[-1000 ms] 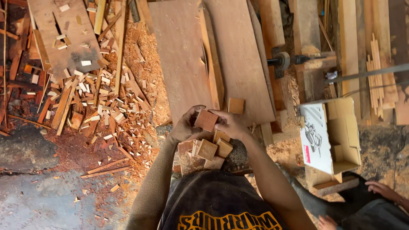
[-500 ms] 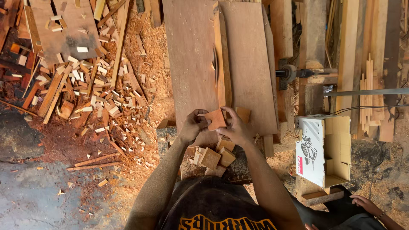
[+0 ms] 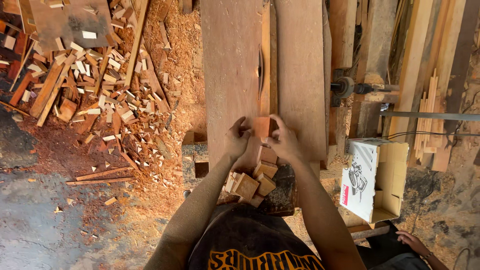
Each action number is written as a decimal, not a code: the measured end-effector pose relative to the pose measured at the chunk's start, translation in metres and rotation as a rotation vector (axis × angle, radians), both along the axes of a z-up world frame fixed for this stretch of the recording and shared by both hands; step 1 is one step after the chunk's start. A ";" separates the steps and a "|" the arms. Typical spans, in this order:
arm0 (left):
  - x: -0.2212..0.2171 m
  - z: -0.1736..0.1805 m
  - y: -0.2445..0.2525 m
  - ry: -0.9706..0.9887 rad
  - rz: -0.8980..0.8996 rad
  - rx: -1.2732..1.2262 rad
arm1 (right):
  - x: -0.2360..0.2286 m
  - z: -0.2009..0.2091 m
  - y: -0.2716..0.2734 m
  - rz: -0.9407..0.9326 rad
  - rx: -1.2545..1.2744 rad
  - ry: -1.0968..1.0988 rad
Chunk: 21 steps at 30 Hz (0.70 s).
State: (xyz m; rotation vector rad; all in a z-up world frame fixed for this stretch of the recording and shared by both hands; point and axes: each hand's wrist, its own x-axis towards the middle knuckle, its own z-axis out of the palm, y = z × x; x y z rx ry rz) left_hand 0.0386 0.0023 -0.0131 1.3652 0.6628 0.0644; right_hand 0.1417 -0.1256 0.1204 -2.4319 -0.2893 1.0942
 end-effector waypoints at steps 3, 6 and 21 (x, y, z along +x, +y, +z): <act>-0.002 0.011 -0.015 0.112 -0.341 0.106 | 0.004 -0.007 0.009 0.078 -0.229 -0.097; -0.006 0.026 -0.021 0.118 -0.468 0.048 | 0.005 -0.008 0.015 0.106 -0.310 -0.116; 0.052 0.044 0.003 0.246 -0.387 -0.057 | 0.064 -0.019 0.056 0.127 -0.289 -0.249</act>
